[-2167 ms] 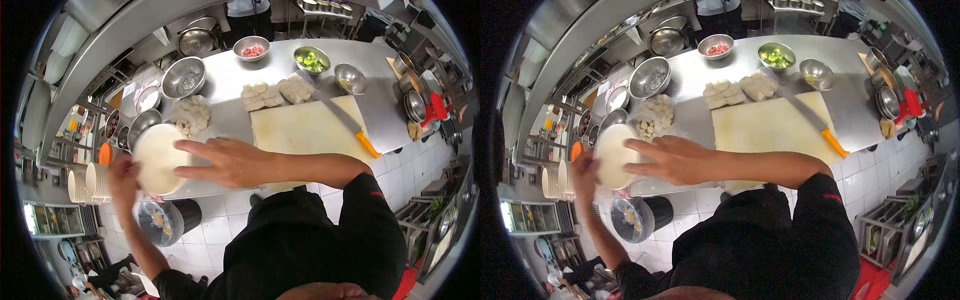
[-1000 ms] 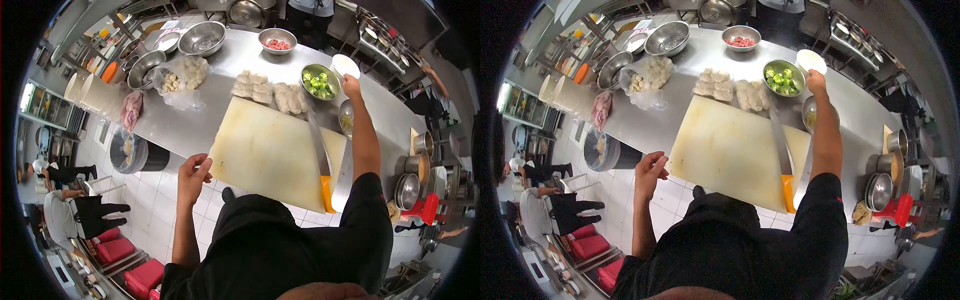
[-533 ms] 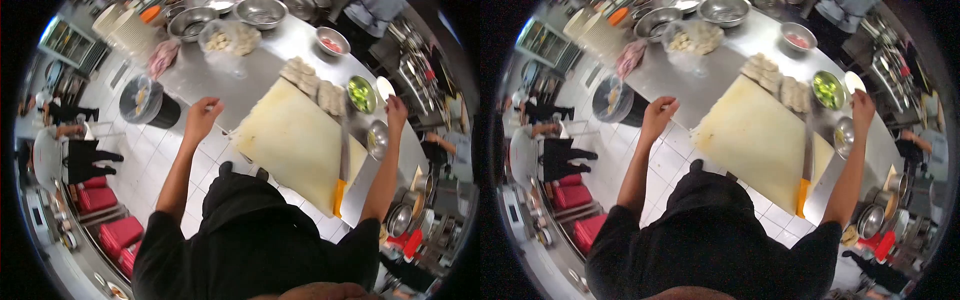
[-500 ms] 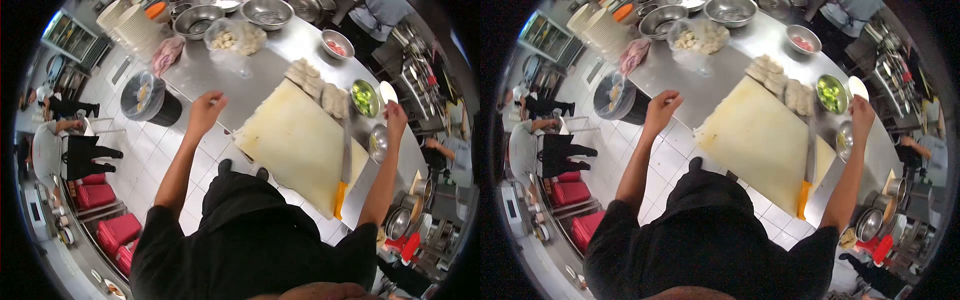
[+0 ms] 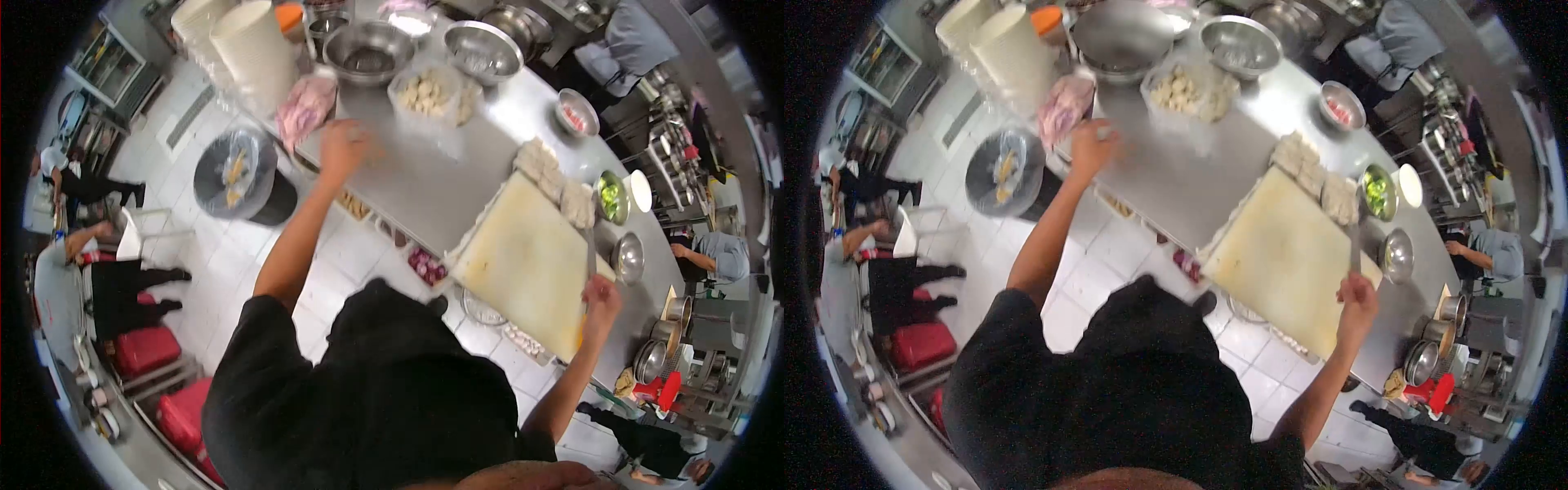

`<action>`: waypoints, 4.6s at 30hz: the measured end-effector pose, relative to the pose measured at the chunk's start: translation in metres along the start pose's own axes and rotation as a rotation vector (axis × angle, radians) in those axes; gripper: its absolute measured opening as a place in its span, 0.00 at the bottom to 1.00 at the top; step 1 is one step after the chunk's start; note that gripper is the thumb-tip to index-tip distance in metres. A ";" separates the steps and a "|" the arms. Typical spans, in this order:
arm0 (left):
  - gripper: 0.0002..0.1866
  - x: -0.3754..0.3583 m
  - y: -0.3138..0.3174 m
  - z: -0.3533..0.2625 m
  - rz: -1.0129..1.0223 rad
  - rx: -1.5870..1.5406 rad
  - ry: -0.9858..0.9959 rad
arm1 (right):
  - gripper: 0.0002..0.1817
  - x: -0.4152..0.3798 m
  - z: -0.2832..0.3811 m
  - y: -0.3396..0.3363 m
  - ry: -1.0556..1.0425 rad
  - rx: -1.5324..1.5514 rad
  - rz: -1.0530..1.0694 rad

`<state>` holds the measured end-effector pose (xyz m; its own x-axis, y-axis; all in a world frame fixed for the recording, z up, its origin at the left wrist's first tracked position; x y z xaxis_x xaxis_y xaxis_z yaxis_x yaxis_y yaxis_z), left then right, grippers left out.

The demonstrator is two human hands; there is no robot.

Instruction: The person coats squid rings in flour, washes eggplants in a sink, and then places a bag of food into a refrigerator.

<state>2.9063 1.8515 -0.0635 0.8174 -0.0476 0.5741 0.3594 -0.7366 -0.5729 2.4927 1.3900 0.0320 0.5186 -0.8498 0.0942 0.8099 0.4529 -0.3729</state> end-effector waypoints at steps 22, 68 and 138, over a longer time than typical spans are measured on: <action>0.20 -0.045 -0.109 0.031 -0.169 -1.078 -0.740 | 0.09 -0.047 0.300 0.291 -0.552 0.415 0.304; 0.11 0.014 -0.066 -0.098 0.201 -1.489 -0.563 | 0.13 -0.130 0.074 0.216 0.017 0.430 0.393; 0.15 -0.333 0.168 -0.435 0.606 -0.291 0.471 | 0.15 -0.336 -0.208 -0.315 0.437 0.145 -0.723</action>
<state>2.4984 1.4496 -0.0966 0.5341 -0.7242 0.4362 -0.2680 -0.6344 -0.7251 2.0066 1.4770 -0.0743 -0.2671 -0.9571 -0.1120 0.9432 -0.2358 -0.2339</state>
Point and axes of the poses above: each hand's wrist, its own x-axis towards the middle knuckle, its own y-axis out of the palm, z = x × y, the point moved 9 cm from there along x, towards the middle knuckle, and after that the axes turned 11 degrees about -z, right-handed, at the moved point
